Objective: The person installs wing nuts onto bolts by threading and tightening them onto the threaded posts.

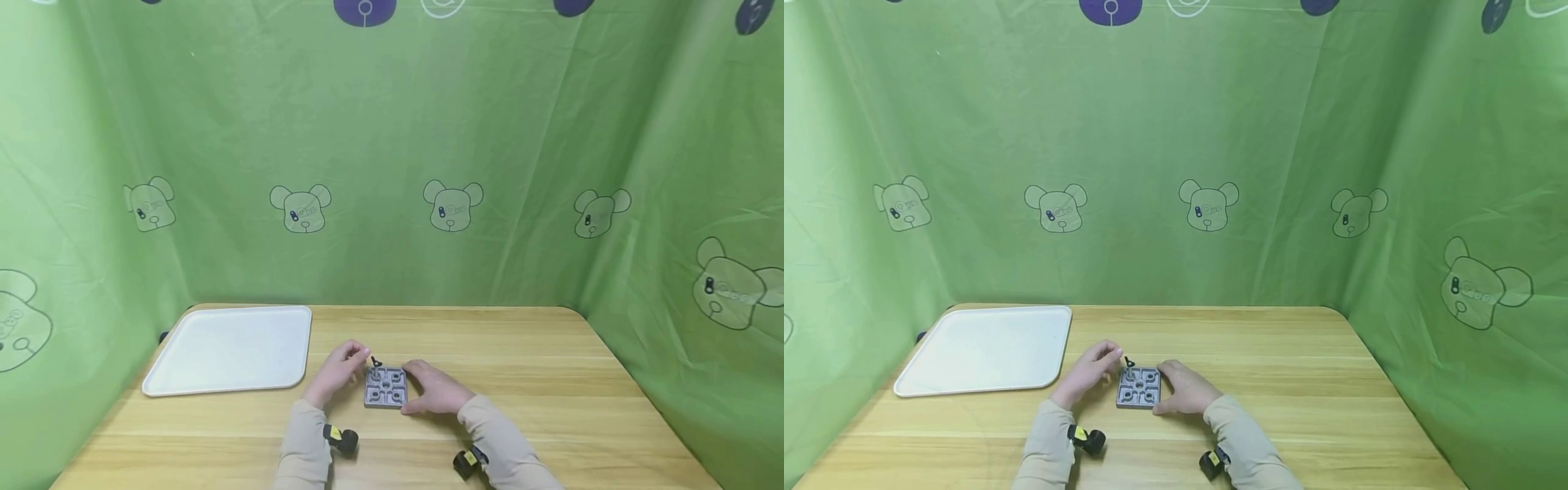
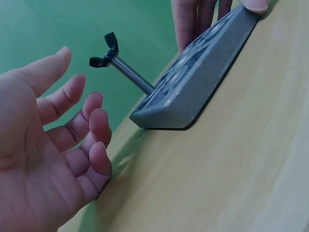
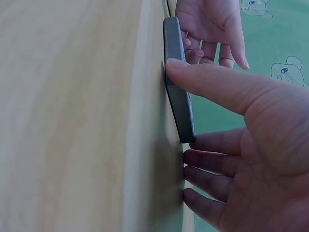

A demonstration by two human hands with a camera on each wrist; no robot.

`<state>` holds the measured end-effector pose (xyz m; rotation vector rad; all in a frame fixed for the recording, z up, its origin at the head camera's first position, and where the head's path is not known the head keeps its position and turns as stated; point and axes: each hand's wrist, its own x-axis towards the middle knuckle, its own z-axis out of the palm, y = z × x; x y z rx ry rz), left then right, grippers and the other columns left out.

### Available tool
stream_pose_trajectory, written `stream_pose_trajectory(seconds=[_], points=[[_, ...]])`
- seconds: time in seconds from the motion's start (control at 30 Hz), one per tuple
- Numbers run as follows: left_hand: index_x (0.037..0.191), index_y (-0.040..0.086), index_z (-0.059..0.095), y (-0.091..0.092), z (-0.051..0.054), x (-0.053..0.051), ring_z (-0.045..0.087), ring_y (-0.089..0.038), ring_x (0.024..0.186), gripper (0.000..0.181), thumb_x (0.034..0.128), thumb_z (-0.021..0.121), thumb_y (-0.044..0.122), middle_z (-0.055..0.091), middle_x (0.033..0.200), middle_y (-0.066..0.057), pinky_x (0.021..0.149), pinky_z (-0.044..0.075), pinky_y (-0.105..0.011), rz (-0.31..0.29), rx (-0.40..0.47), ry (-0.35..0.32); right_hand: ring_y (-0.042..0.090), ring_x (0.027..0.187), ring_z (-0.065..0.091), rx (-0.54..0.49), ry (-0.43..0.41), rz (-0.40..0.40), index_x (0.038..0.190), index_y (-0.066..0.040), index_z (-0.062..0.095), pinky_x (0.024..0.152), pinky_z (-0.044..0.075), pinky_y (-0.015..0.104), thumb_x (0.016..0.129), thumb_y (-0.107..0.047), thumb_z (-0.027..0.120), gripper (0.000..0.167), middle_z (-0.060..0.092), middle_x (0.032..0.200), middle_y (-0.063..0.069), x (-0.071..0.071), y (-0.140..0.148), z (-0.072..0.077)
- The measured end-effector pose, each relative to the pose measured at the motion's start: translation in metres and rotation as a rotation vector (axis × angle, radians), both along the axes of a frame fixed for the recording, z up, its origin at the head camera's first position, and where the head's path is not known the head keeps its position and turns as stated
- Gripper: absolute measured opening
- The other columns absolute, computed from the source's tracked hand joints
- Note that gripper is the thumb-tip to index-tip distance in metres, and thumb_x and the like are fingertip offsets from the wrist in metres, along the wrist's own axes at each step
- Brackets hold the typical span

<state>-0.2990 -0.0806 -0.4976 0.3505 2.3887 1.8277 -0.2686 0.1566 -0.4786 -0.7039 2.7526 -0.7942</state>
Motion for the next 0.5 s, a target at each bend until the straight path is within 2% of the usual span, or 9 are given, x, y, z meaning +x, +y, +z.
stream_pose_trajectory(seconds=[0.23, 0.5], points=[[0.101, 0.003, 0.061, -0.0006, -0.0004, -0.001, 0.048, -0.015, 0.066, 0.033, 0.0985, 0.053, 0.035, 0.055, 0.078, -0.005, 0.057, 0.043, -0.024, -0.033, 0.002, -0.027, 0.042, 0.134, 0.044, 0.009, 0.004, -0.005, 0.142, 0.003, 0.041, 0.111, 0.034, 0.058, 0.069, -0.035, 0.084, 0.093, 0.042, 0.147, 0.023, 0.0, 0.0001, 0.0004], [0.103, 0.005, 0.063, 0.0002, -0.0021, -0.0019, 0.05, -0.016, 0.067, 0.031, 0.0979, 0.054, 0.035, 0.057, 0.081, -0.009, 0.057, 0.043, -0.025, -0.042, -0.01, -0.021, 0.043, 0.134, 0.043, 0.001, 0.005, 0.0, 0.142, 0.003, 0.041, 0.11, 0.033, 0.059, 0.069, -0.034, 0.084, 0.093, 0.042, 0.147, 0.025, -0.0002, 0.0003, 0.0001]])
